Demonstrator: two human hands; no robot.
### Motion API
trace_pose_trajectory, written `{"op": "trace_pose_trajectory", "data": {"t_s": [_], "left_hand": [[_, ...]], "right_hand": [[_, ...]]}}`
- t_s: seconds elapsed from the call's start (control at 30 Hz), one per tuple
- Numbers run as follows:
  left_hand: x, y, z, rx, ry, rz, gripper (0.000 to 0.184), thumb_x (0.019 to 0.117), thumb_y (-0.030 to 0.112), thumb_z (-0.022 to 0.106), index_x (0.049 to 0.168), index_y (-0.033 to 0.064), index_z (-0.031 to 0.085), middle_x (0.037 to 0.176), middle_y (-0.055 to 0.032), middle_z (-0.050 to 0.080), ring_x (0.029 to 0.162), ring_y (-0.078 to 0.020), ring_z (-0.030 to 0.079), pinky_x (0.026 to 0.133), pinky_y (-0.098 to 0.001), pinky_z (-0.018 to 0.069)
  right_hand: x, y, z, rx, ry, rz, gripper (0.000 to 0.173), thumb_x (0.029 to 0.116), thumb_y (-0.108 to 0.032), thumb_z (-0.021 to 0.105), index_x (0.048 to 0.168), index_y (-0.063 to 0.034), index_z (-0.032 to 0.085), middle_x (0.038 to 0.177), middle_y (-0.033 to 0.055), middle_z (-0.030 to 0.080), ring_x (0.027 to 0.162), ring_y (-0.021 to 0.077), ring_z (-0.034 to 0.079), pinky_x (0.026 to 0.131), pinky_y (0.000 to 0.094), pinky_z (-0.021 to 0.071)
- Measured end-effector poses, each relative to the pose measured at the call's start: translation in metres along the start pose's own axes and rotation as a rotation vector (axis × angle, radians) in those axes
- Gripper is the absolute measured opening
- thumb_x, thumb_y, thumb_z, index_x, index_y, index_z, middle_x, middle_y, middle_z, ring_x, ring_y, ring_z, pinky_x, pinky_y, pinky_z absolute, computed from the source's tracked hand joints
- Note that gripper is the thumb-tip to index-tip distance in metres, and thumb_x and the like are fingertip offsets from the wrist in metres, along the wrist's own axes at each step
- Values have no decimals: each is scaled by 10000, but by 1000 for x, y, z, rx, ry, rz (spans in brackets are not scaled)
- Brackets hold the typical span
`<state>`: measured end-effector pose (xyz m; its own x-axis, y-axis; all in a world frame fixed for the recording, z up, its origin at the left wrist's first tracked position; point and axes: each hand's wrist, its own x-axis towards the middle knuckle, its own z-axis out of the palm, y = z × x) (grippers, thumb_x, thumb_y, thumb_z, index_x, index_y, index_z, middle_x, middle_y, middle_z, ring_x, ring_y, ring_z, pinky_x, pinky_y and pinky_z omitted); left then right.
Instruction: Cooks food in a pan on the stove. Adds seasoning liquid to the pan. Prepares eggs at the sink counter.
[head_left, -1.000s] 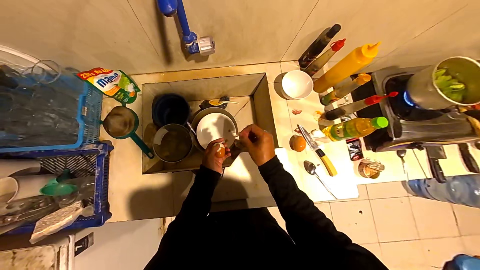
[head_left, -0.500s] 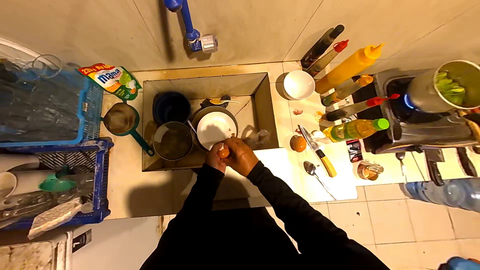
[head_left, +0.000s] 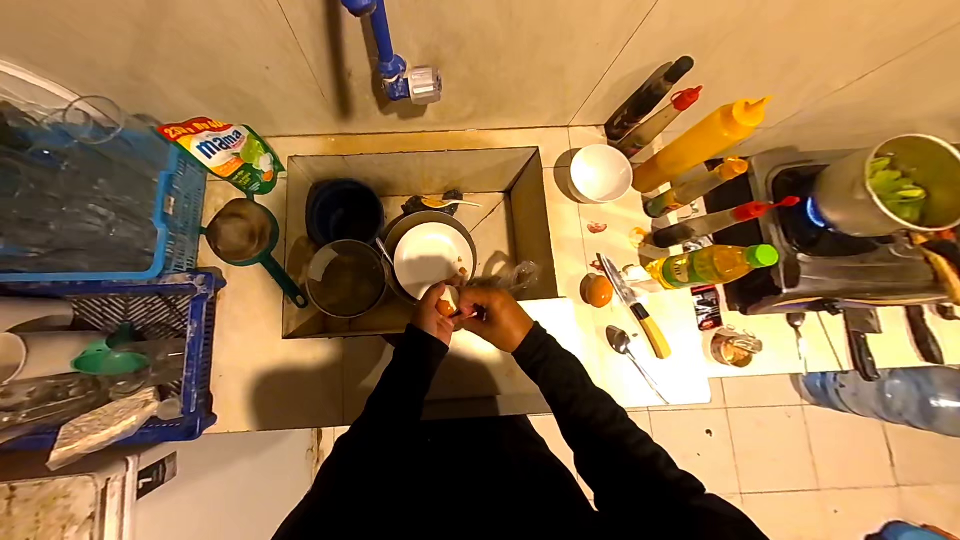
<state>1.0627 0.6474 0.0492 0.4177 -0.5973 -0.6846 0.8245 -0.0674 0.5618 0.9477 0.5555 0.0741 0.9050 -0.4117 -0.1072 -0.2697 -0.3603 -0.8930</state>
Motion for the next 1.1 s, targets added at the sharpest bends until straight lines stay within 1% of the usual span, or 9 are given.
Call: {"op": "trace_pose_trajectory", "data": {"t_s": [0.07,0.1,0.17,0.23,0.4,0.63,0.9,1.0,1.1], "left_hand": [[2,1,-1,-71,15,-25,307,1084,204,379,1234,17,570,1016,-125,639,849,-230,648,761,-383,567],[3,1,-1,-104,25,-32,330,1090,209,355,1231,2,570,1041,-152,646,890,-265,662,803,-412,571],[2,1,2,-122,12,-20,361,1098,204,309,1265,-24,534,1103,-195,652,966,-311,683,871,-446,575],[2,-2,3,-59,-28,30,335,1103,158,298,1309,-29,484,1138,-192,632,983,-286,674,893,-427,568],[-2,-11,7,199,-37,122,311,1085,89,400,1379,1,453,1158,-155,600,940,-192,637,836,-364,555],[1,-12,1,285,-46,128,309,1033,44,470,1336,-7,507,1107,-141,623,912,-178,627,810,-354,548],[2,-10,2,233,-33,42,289,1047,77,415,1319,13,490,1046,-136,626,876,-204,632,776,-387,551],[2,-5,0,125,5,-11,327,1091,154,409,1364,-21,456,1179,-204,595,964,-268,643,833,-419,569],[3,2,-1,-7,91,-55,415,1103,212,439,1435,-32,402,1342,-269,525,1077,-357,649,873,-458,594]], "right_hand": [[-5,3,-10,58,82,42,132,882,-73,756,896,16,658,873,122,676,774,190,664,710,379,579],[-6,4,-16,-1,146,100,167,869,-76,782,948,14,667,917,143,681,797,228,673,724,418,589],[-4,1,-26,-238,232,257,388,842,-151,845,1156,2,675,1143,234,659,1040,396,660,900,588,557],[-2,-2,-25,-321,268,264,513,830,-195,861,1255,7,655,1257,276,618,1158,457,613,977,628,516],[1,-4,6,-252,203,98,431,844,-156,832,1226,-15,692,1220,210,653,1095,347,661,942,528,565],[5,-1,5,-90,78,155,335,829,-92,828,1078,27,638,1122,197,644,907,296,683,807,479,600],[0,3,-5,-99,-17,23,210,842,-84,802,969,13,666,1033,178,691,960,293,685,870,490,573],[-5,10,-19,32,31,-2,241,834,-61,811,990,34,653,912,147,685,835,229,686,778,420,593],[-7,18,-35,21,211,69,327,833,-105,835,1062,9,631,930,133,682,810,219,685,736,405,604]]}}
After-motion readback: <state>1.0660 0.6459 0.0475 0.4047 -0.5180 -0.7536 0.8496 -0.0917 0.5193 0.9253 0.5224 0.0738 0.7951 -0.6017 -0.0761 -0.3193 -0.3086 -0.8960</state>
